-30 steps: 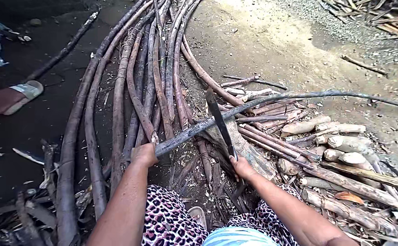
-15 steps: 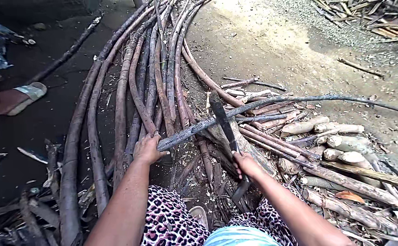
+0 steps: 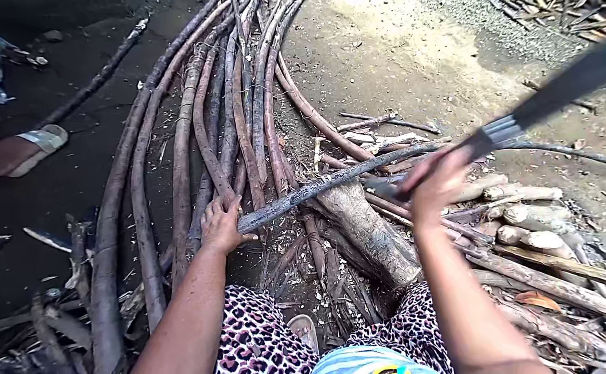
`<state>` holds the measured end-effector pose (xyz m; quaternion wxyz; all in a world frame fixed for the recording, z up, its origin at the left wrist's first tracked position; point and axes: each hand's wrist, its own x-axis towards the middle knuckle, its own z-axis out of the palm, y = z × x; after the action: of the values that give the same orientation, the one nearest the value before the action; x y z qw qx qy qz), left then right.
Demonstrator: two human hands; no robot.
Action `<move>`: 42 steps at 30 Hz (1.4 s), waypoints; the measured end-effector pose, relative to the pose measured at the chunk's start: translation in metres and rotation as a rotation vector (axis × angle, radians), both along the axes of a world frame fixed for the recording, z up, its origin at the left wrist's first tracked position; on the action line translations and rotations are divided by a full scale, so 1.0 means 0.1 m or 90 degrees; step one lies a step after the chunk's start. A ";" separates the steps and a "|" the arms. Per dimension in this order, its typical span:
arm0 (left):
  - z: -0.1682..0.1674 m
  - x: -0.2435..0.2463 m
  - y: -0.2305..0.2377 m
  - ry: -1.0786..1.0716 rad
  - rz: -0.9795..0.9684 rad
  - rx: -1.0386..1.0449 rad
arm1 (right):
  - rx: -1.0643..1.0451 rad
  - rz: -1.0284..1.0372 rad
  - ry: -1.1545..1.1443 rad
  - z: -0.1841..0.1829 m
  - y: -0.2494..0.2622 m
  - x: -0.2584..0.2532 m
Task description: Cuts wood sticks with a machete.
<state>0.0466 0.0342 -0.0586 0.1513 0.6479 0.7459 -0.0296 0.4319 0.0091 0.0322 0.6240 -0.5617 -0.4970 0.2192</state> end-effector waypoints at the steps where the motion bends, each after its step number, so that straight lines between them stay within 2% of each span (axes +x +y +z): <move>1: -0.01 0.01 0.01 0.003 0.001 -0.001 | -0.214 0.058 -0.043 -0.54 -0.18 -0.13; 2: -0.02 0.01 0.00 0.003 0.003 -0.002 | -0.420 0.137 -0.067 -0.95 -0.34 -0.24; 3: -0.03 0.01 -0.01 0.001 0.001 0.001 | -0.581 0.202 -0.080 -1.20 -0.42 -0.33; 5: -0.03 0.01 0.00 0.000 -0.007 0.015 | -0.750 0.263 0.006 -1.18 -0.40 -0.43; 8: -0.04 0.10 0.04 0.017 -0.043 0.011 | -0.758 0.291 0.343 -0.93 -0.38 -0.38; 10: -0.07 0.14 0.06 0.017 -0.066 -0.014 | -0.726 0.355 0.592 -0.99 -0.43 -0.26; 11: -0.08 0.13 0.09 0.016 -0.068 -0.034 | -0.721 0.359 0.590 -1.01 -0.44 -0.24; 15: -0.16 0.06 0.12 -0.025 -0.062 -0.102 | -0.698 0.266 0.142 -0.72 -0.55 -0.36; 18: -0.13 0.11 0.14 0.003 -0.054 -0.114 | -0.565 0.311 -0.012 -0.21 -0.50 -0.33; 21: -0.17 0.13 0.16 0.044 -0.059 -0.108 | -0.259 0.330 -0.115 0.46 -0.38 -0.34; 25: -0.19 0.12 0.15 0.045 -0.059 -0.097 | 0.245 0.205 -0.214 1.39 0.05 -0.46; 27: -0.21 0.11 0.14 0.035 -0.060 -0.087 | 0.407 0.106 -0.191 1.60 0.33 -0.56; 28: -0.22 0.11 0.13 0.032 -0.058 -0.081 | 0.424 0.074 -0.188 1.51 0.40 -0.58; 29: -0.23 0.11 0.12 0.025 -0.053 -0.074 | 0.364 0.058 -0.220 1.26 0.37 -0.57; 30: -0.22 0.11 0.12 0.017 -0.044 -0.066 | 0.234 0.057 -0.281 0.83 0.24 -0.52; 32: -0.21 0.13 0.10 0.005 -0.023 -0.058 | -0.195 0.124 -0.451 -0.22 -0.16 -0.29; 33: -0.20 0.14 0.08 -0.003 -0.014 -0.056 | -0.432 0.189 -0.487 -0.58 -0.27 -0.19; 34: -0.17 0.16 0.08 -0.011 -0.011 -0.053 | -0.627 0.243 -0.493 -0.76 -0.27 -0.13; 35: -0.16 0.18 0.09 -0.025 -0.010 -0.040 | -0.741 0.273 -0.500 -0.80 -0.18 -0.11; 37: -0.20 0.19 0.06 -0.030 -0.012 -0.019 | -0.817 0.286 -0.543 -0.71 -0.09 -0.13; 40: -0.14 0.23 0.09 -0.029 -0.007 -0.029 | -0.784 0.239 -0.633 -0.62 -0.17 -0.26; 42: -0.08 0.22 0.10 -0.040 0.008 -0.030 | -0.762 0.211 -0.661 -0.77 -0.33 -0.39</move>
<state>0.0686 0.0443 -0.0669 0.1901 0.6402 0.7439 -0.0260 0.3927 -0.0237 -0.0451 -0.1330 -0.7496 -0.5987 0.2490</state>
